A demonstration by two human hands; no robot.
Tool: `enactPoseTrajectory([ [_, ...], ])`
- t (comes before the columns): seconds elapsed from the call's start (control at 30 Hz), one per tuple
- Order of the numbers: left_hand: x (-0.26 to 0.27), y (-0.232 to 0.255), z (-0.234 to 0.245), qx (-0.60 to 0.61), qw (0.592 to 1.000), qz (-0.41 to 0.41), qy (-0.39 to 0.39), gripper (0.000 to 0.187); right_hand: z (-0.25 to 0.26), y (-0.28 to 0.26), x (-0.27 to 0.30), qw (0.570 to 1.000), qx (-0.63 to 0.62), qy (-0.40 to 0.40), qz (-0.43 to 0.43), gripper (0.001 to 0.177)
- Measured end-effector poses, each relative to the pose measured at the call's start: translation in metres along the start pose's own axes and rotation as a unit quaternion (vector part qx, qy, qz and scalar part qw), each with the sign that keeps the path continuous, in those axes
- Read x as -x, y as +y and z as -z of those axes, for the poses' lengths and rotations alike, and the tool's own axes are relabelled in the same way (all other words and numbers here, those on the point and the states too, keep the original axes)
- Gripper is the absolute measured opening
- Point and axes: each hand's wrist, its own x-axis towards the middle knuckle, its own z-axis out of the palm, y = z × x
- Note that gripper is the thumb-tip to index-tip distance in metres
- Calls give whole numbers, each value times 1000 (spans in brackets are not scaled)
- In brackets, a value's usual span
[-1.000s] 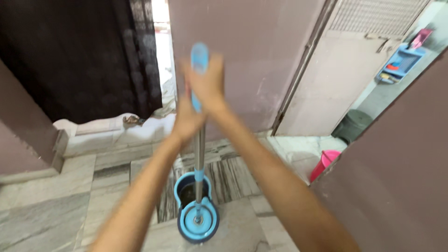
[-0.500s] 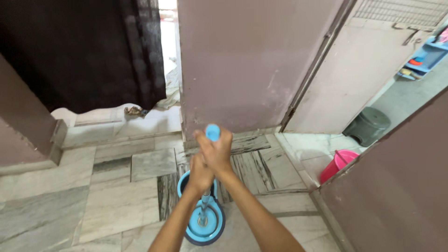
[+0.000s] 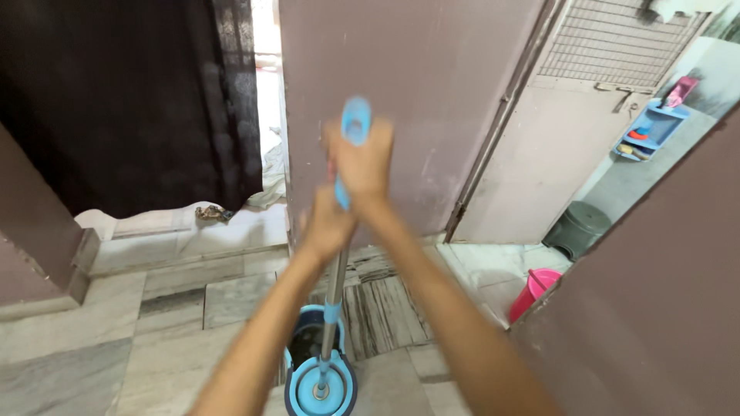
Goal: The person mops the marble floor in several rooms of a house using a spin mop and bucket, dipping the mop into the bucket to clean and wring it.
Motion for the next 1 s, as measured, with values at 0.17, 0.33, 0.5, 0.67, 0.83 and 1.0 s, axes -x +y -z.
enactPoseTrajectory([
  [0.17, 41, -92, -26, -21, 998, 46, 21, 38, 16, 56, 38, 998, 11, 33, -44, 22],
  [0.33, 68, -184, -41, -127, 991, 53, -1, 59, 30, 121, 97, 995, 57, 46, -73, 23],
  [0.5, 111, -228, -47, -215, 951, 215, -56, 54, 39, 151, 159, 989, 112, 41, -92, 18],
  [0.67, 135, -256, -53, -71, 987, 141, -38, 28, 49, 141, 181, 987, 149, 20, -59, 14],
  [0.83, 218, -246, -47, -64, 994, 84, 23, 50, 50, 106, 211, 980, 77, -56, -175, 13],
  [1.0, 225, -218, -63, -32, 984, 157, 77, 47, 49, 18, 178, 990, 107, -45, -86, 14],
])
